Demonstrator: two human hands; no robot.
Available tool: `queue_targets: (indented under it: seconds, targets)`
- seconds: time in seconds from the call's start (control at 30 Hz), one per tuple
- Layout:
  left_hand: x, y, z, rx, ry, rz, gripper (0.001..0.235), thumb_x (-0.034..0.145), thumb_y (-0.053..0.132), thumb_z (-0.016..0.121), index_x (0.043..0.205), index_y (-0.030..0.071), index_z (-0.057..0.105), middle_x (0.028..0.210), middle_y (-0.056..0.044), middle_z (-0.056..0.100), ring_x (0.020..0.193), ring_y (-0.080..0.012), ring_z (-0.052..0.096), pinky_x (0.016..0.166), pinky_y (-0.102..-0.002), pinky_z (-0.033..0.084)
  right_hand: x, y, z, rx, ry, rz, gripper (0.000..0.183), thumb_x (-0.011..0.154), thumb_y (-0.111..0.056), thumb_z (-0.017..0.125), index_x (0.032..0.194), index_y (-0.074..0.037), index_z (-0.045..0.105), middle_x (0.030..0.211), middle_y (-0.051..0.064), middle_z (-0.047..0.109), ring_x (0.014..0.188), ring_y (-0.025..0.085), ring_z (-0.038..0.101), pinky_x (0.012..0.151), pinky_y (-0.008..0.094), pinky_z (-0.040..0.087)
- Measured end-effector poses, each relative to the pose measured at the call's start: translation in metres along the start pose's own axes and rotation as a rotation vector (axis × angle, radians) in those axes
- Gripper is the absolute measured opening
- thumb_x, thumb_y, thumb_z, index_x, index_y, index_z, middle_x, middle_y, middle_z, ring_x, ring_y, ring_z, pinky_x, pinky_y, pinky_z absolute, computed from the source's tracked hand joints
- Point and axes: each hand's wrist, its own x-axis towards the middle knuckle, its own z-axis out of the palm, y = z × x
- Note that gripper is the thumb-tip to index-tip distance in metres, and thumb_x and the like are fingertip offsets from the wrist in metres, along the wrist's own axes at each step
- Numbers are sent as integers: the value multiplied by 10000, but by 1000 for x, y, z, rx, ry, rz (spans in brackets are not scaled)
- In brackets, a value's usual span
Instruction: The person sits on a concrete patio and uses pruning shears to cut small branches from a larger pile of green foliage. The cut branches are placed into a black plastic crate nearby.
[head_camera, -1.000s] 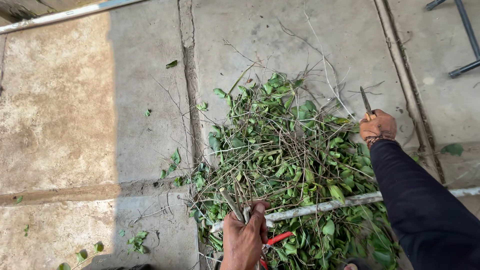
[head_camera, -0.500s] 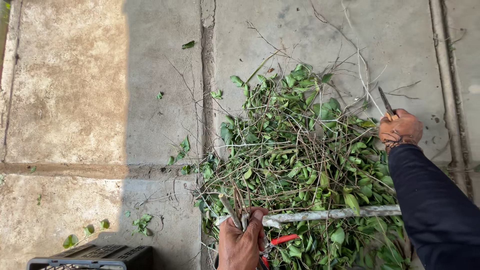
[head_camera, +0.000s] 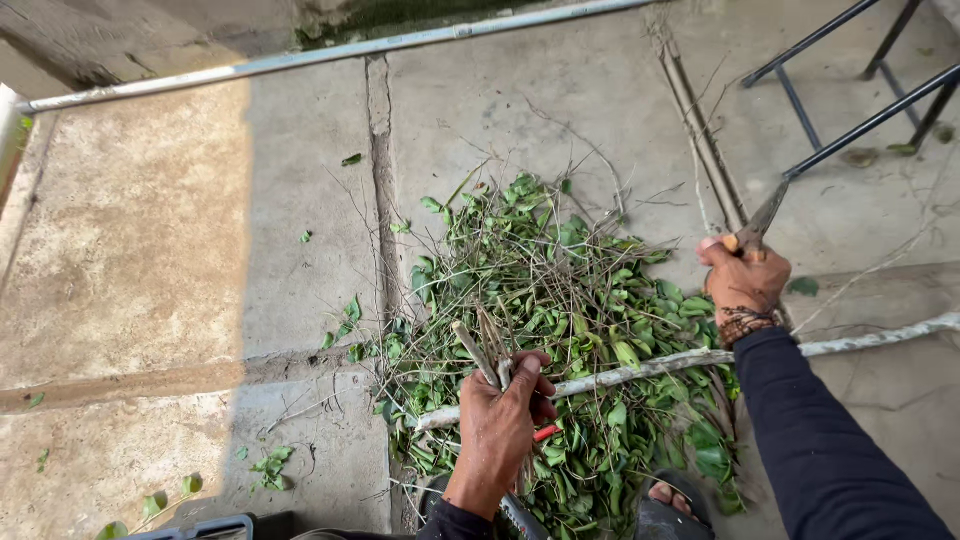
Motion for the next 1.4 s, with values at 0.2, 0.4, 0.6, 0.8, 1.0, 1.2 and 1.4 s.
queue_targets:
  seconds: [0.2,0.4,0.6,0.8,1.0,1.2,1.4]
  targets:
    - [1,18,-5,-10,56,146,238,983,166,607,1057,-11,748,932,-137,795,672,-187,725,509,-308,556,-134,-70,8,512,-398,335,123,904,-134,731,948,-33,678,848,81,724,708,183,679,486,370,564]
    - [-6,12,-23,-101,40,93,248,989,161,639,1128,-31,713,996,-163,788,795,-242,768,628,-349,653,-280,-75,27,546,-428,581,148,823,-98,787,937,-29,722,823,88,740,666,173,683,544,324,543]
    - [-13,13,-35,-103,-12,116,228,1006,151,604,1126,-14,707,956,-147,781,741,-233,757,583,-336,601,-317,-68,28,468,-523,553,130,828,-74,797,917,3,743,783,118,749,538,156,616,466,324,463]
    - [-16,19,-48,-101,-104,167,202,1017,114,586,1089,-33,706,851,-132,757,670,-226,743,560,-343,599,-298,-59,13,164,-685,262,359,954,-380,636,1027,-54,766,758,96,691,515,144,557,467,326,436]
    - [-17,19,-50,-75,-117,108,183,1009,92,580,1063,-35,700,836,-121,756,677,-233,761,567,-337,623,-258,-41,2,-523,-595,-105,563,969,-568,510,1051,-66,753,712,116,702,632,270,671,583,420,517]
    - [-7,6,-44,-31,-111,78,164,1012,83,576,1031,-30,693,804,-116,736,646,-234,750,532,-331,590,-252,-29,3,-702,-559,-347,532,1009,-547,508,979,-80,760,762,115,648,751,297,647,647,438,541]
    - [-3,-10,-41,51,-132,24,174,1015,84,570,1020,-39,693,785,-104,720,631,-223,745,521,-313,572,-258,-27,14,-834,-462,-300,419,986,-448,563,1119,-86,724,971,154,566,816,303,621,701,452,532]
